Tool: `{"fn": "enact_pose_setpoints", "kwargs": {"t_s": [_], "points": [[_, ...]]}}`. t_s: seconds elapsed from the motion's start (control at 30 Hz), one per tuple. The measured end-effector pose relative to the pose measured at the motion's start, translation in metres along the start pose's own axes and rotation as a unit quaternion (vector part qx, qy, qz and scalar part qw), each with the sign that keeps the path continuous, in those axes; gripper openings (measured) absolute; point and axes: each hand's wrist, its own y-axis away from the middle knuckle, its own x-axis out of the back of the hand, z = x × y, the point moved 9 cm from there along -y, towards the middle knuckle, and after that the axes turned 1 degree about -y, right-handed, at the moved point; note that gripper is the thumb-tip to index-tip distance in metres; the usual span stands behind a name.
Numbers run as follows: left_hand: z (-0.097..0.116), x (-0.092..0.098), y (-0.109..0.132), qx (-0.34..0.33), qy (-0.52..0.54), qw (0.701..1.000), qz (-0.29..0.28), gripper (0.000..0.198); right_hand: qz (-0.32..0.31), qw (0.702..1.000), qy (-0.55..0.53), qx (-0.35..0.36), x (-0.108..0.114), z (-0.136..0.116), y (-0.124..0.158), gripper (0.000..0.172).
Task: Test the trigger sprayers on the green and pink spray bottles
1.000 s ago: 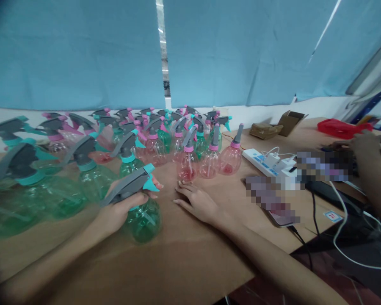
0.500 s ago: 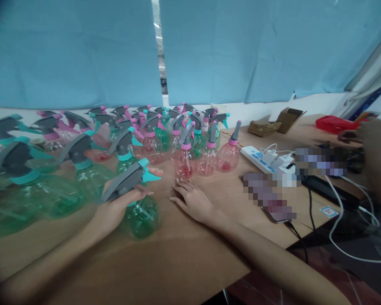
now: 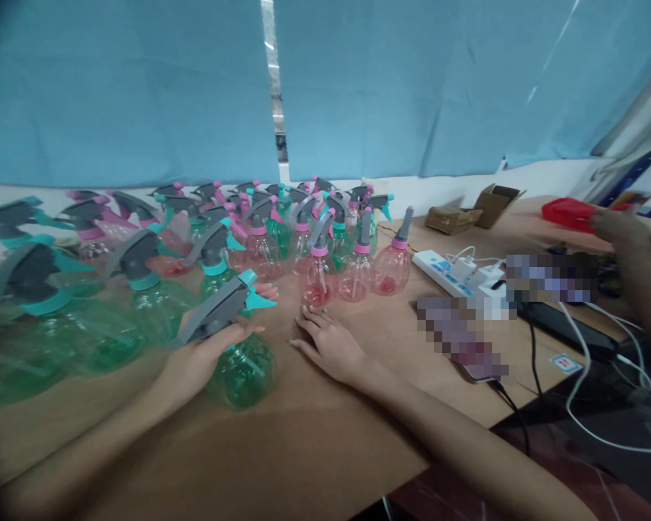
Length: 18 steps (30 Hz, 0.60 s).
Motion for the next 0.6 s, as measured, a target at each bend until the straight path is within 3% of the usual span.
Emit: {"fn": "enact_pose_setpoints", "kwargs": {"t_s": [0.6], "points": [[0.0025,-0.0018,0.0003,0.006,0.012,1.0,-0.014,0.014,0.004,0.999,-0.036,0.006,0.0021,0.001,0.0013,0.052]]}}
